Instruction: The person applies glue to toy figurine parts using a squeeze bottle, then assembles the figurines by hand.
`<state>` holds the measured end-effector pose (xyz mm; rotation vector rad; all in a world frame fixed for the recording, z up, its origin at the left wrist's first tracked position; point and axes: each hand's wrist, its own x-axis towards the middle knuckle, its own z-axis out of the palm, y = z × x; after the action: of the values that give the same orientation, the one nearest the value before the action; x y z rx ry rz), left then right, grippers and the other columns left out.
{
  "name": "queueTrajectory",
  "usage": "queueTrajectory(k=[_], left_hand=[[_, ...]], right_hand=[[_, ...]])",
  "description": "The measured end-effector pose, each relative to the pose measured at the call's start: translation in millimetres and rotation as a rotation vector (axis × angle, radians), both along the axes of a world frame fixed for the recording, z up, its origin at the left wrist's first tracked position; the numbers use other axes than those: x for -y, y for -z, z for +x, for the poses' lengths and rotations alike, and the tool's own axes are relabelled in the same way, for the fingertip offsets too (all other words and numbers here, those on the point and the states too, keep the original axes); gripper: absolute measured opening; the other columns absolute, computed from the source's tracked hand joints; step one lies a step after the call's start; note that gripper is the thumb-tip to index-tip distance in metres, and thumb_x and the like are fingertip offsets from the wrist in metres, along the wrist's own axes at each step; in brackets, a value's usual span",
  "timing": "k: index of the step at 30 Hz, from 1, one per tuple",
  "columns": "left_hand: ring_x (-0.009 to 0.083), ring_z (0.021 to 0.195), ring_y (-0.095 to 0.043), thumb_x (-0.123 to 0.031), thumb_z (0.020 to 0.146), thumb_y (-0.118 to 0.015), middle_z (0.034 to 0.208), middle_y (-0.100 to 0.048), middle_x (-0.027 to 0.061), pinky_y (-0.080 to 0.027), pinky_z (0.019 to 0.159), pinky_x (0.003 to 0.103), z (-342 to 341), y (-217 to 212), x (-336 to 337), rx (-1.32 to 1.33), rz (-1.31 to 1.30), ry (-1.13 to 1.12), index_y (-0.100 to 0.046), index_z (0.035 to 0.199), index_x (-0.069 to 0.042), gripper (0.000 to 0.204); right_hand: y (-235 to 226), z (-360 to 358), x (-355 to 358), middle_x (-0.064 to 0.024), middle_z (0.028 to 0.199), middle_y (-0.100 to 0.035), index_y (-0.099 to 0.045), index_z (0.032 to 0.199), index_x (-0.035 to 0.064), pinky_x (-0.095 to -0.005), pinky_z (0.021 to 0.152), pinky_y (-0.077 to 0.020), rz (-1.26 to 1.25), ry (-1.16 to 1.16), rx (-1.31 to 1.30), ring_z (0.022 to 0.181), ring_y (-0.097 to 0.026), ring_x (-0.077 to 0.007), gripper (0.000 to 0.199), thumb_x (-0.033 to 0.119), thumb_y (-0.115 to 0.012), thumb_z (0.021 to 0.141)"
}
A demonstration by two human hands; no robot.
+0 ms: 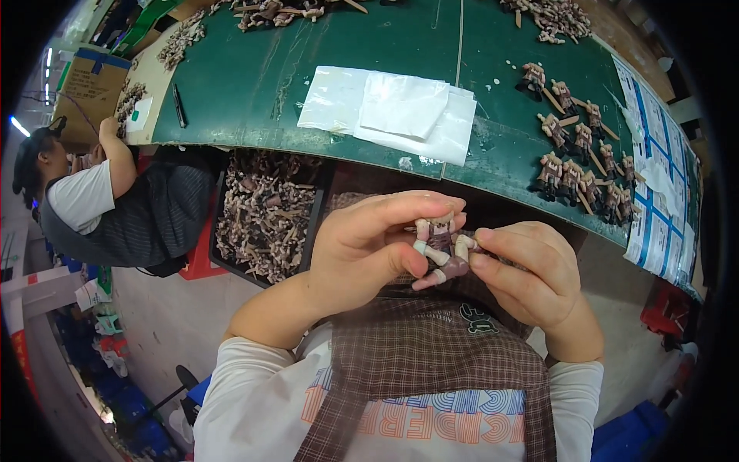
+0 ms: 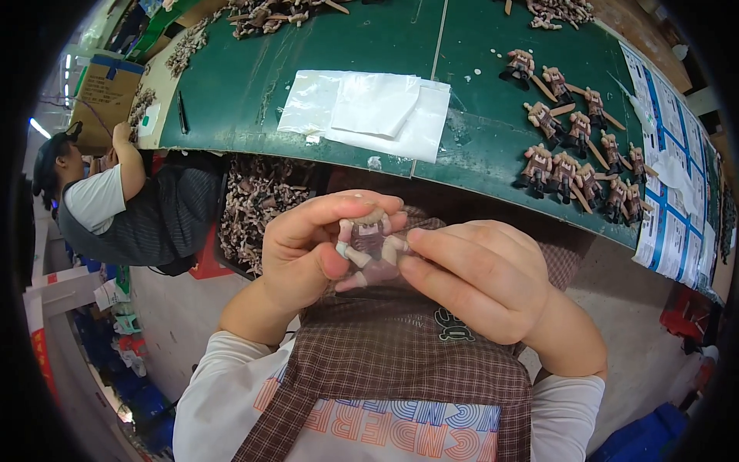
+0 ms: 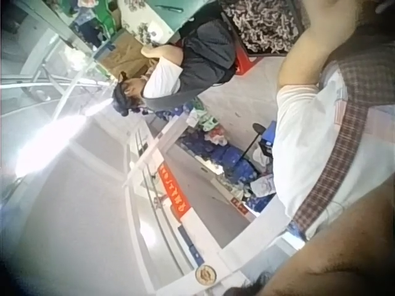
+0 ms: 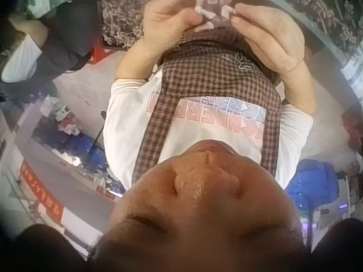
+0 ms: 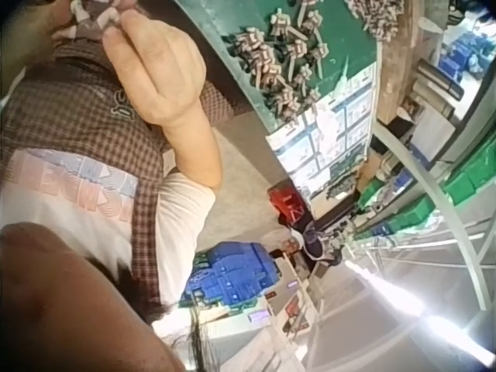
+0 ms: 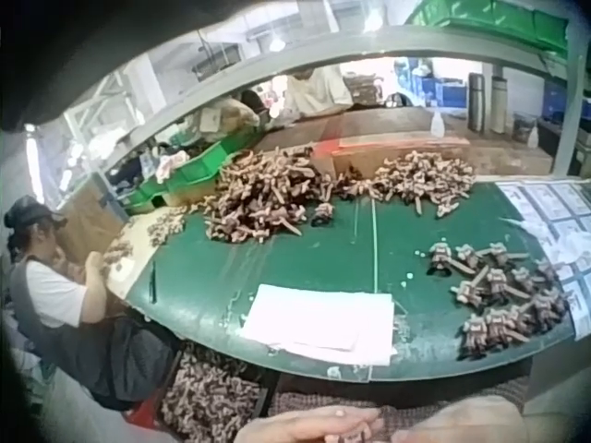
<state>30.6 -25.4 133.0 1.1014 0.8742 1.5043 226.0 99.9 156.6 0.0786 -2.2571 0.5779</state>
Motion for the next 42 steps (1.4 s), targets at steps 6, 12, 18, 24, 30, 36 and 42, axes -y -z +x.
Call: queueTrajectory(k=[6,12,18,24,30,36,42], left_hand=[[0.0304,0.114,-0.06,-0.038,0.091,-0.061,0.125,-0.058,0.024,-0.05,0.096,0.039,5,0,-4,0.081,-0.171,-0.149,-0.052,0.129,0.003,0.056],[0.03,0.116,-0.059,-0.041,0.092,-0.059,0.128,-0.057,0.0231,-0.046,0.101,0.04,9,3,-10,0.202,-0.268,-0.212,-0.047,0.133,0.002,0.06],[0.0202,0.119,-0.056,-0.021,0.098,-0.053,0.131,-0.057,0.0146,-0.047,0.099,0.034,13,10,-9,0.448,-0.359,-0.232,-0.044,0.138,-0.002,0.045],[0.0134,0.109,-0.058,-0.016,0.099,-0.049,0.127,-0.058,0.0085,-0.048,0.089,0.028,19,20,-5,0.629,-0.534,-0.216,-0.047,0.135,-0.003,0.039],[0.0135,0.101,-0.059,-0.014,0.098,-0.051,0.115,-0.063,0.0061,-0.048,0.087,0.031,26,38,7,0.71,-0.549,-0.265,-0.059,0.122,-0.002,0.029],[0.017,0.103,-0.062,-0.021,0.099,-0.052,0.113,-0.064,0.0066,-0.048,0.096,0.035,27,77,36,0.828,-0.666,-0.181,-0.061,0.119,-0.004,0.027],[0.0188,0.104,-0.062,-0.018,0.094,-0.063,0.112,-0.063,0.0079,-0.05,0.093,0.036,-2,102,65,0.681,-0.632,-0.346,-0.059,0.114,-0.004,0.025]], right_hand=[[-2,-12,-6,-0.0158,0.101,-0.067,-0.07,0.094,-0.0027,-0.0307,0.062,-0.0548,-0.011,0.042,0.055,0.078,-0.068,-0.0255,0.027,0.006,-0.071,0.068],[9,-27,1,-0.0135,0.095,-0.066,-0.07,0.094,-0.0013,-0.0292,0.061,-0.0547,-0.091,0.119,0.0,0.077,-0.068,-0.0237,0.028,0.001,-0.073,0.066],[27,-34,8,-0.0099,0.091,-0.064,-0.069,0.102,-0.0003,-0.0299,0.061,-0.0538,-0.147,0.169,-0.009,0.078,-0.066,-0.0231,0.037,0.002,-0.075,0.066],[44,-37,9,-0.0023,0.097,-0.061,-0.068,0.107,0.0068,-0.0339,0.072,-0.0465,0.143,0.327,0.075,0.083,-0.06,-0.0179,0.039,0.018,-0.074,0.07],[58,-35,18,-0.0038,0.095,-0.061,-0.068,0.103,0.0026,-0.0355,0.075,-0.0457,0.247,0.307,0.065,0.084,-0.06,-0.0199,0.034,0.017,-0.075,0.073],[83,-31,34,-0.0071,0.096,-0.061,-0.066,0.103,0.0025,-0.0369,0.075,-0.0448,0.002,0.186,0.235,0.084,-0.059,-0.0238,0.033,0.016,-0.076,0.075],[86,-47,49,-0.0097,0.11,-0.061,-0.061,0.115,0.0049,-0.0379,0.084,-0.0447,-0.157,0.172,0.398,0.096,-0.059,-0.0277,0.044,0.018,-0.076,0.076]])
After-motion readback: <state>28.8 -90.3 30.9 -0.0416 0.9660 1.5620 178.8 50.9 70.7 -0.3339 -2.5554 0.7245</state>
